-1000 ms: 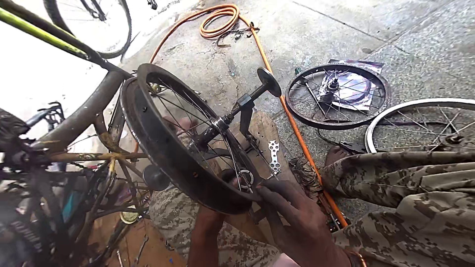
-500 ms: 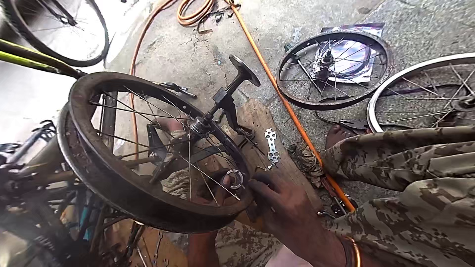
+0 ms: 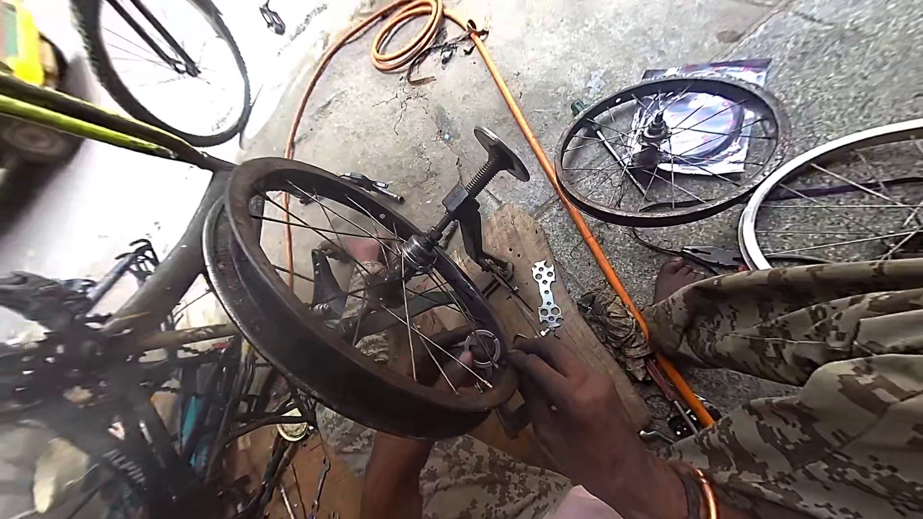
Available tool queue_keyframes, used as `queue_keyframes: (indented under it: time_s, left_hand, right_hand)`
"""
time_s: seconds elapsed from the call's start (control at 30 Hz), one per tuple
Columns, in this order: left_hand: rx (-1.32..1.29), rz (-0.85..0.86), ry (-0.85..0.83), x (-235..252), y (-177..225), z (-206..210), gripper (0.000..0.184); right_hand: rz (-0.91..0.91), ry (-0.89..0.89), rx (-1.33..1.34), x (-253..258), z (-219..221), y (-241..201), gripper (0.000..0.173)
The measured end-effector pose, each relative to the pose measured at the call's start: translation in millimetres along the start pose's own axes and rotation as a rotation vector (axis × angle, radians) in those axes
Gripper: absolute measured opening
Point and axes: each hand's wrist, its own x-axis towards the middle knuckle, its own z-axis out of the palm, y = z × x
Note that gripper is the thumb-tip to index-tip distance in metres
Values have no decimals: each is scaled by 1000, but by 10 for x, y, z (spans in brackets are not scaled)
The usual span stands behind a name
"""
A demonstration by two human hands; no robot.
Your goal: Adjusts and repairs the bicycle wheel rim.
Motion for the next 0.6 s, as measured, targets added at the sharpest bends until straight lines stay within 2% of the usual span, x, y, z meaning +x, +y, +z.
queue_keyframes:
  time_s: [0.1,0.2,0.3,0.4,0.53,0.6]
  left_hand:
    - [2,-50,7,-88,-22,-22,32]
    - [36,-72,111,-102,30,41,30]
    - [237,-32,176,-49,-16,110,21]
    - [440,-28,133,19,-85,114,22]
    - [377,80,149,239,11,329,10]
    - [335,74,129,256,0,346,6]
  right_hand:
    - [2,-10,-18,-8,3,-10,22]
    - [-6,4,-29,6,26,14,22]
    - [-23,25,-34,8,26,16,21]
    - [-26,-2,-52,3,46,44,21]
    - [-48,27,-58,26,81,56,19]
    - [-49,30,-58,21,91,53,19]
